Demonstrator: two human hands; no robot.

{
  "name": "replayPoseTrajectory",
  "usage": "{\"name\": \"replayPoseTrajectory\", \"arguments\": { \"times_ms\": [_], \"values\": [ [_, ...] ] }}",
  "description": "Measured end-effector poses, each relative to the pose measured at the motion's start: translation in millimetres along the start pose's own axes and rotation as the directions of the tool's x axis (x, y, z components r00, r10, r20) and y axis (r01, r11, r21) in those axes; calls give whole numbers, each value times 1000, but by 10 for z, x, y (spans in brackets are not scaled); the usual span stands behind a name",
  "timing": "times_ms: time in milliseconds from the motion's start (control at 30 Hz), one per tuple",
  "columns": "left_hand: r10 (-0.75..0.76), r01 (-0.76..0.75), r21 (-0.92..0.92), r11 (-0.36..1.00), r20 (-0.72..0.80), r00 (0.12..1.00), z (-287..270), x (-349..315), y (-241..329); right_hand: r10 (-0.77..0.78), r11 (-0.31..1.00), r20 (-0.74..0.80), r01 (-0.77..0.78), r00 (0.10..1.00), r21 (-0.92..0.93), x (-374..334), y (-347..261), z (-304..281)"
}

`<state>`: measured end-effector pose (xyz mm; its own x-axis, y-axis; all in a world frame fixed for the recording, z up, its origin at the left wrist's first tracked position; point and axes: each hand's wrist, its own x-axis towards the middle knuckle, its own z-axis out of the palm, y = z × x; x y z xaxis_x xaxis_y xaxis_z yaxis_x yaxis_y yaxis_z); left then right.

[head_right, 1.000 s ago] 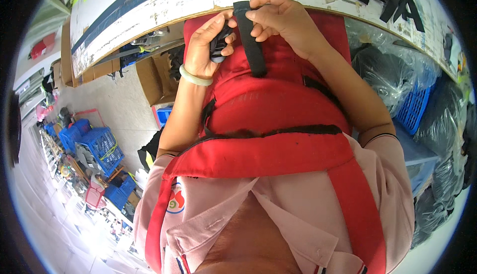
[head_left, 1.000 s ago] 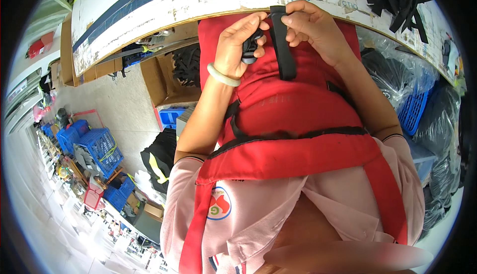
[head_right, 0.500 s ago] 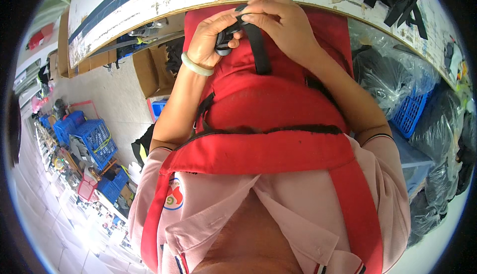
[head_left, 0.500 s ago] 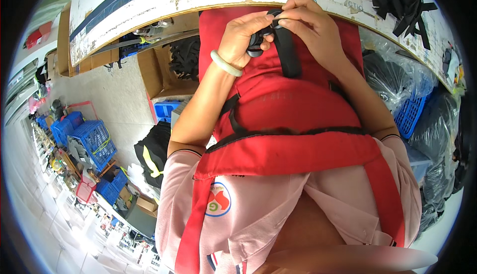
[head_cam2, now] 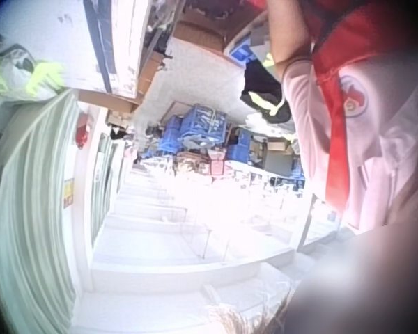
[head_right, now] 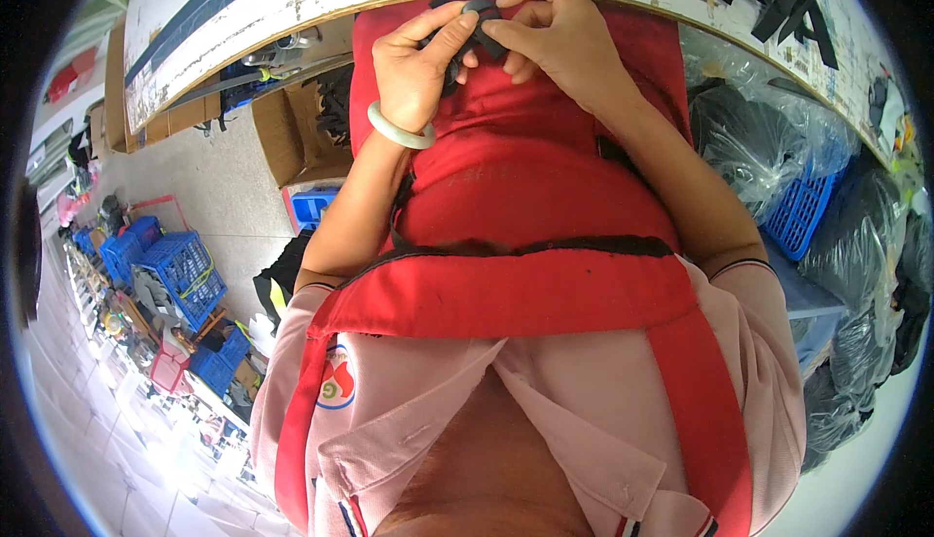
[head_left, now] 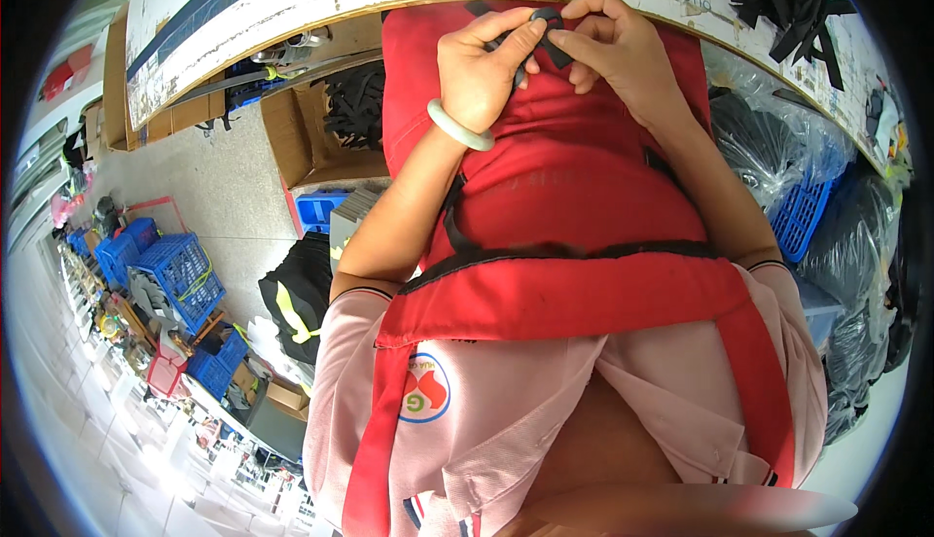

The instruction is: The person is inspecting and testing black plastic buckles on nylon straps, likely as part of a manufacturing quality control process.

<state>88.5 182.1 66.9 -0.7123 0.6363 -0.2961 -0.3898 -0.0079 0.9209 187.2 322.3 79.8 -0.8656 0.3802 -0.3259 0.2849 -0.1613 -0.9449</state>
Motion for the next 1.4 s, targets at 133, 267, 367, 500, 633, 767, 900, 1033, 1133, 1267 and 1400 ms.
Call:
{"name": "replayPoseTrajectory", "arguments": {
  "times_ms": [133,267,367,500,633,767,900,1033,1133,1267,1400],
  "values": [
    [192,-195,110,975,38,981,-56,31,-34,12,972,-41,-2,999,235,15,22,119],
    [205,-214,64,975,127,971,-201,32,-21,208,902,154,-250,966,351,45,58,41],
    [108,-112,18,994,172,979,-279,-54,76,153,818,529,-407,835,406,171,190,-123],
    [-33,33,4,999,204,979,-504,-204,223,98,961,427,-196,899,194,300,176,139],
    [-174,162,150,975,71,982,-942,-444,421,96,975,430,-172,898,141,503,207,383],
    [-50,149,315,937,-302,952,-1760,-976,635,108,986,438,-151,892,63,454,176,442],
    [208,152,573,806,-513,833,-2235,-1136,532,5,995,450,42,893,-95,511,301,432],
    [-5,118,300,947,-352,936,-1611,-839,356,54,986,535,40,843,-164,361,205,723],
    [-10,12,309,951,-8,1000,-1070,-575,128,74,984,507,19,859,-175,314,88,797],
    [73,-107,225,968,156,985,-686,-386,-33,86,982,530,18,844,-187,327,98,609],
    [-222,259,-101,961,280,934,-651,-243,36,25,997,483,-57,875,52,345,182,328]
  ]
}}
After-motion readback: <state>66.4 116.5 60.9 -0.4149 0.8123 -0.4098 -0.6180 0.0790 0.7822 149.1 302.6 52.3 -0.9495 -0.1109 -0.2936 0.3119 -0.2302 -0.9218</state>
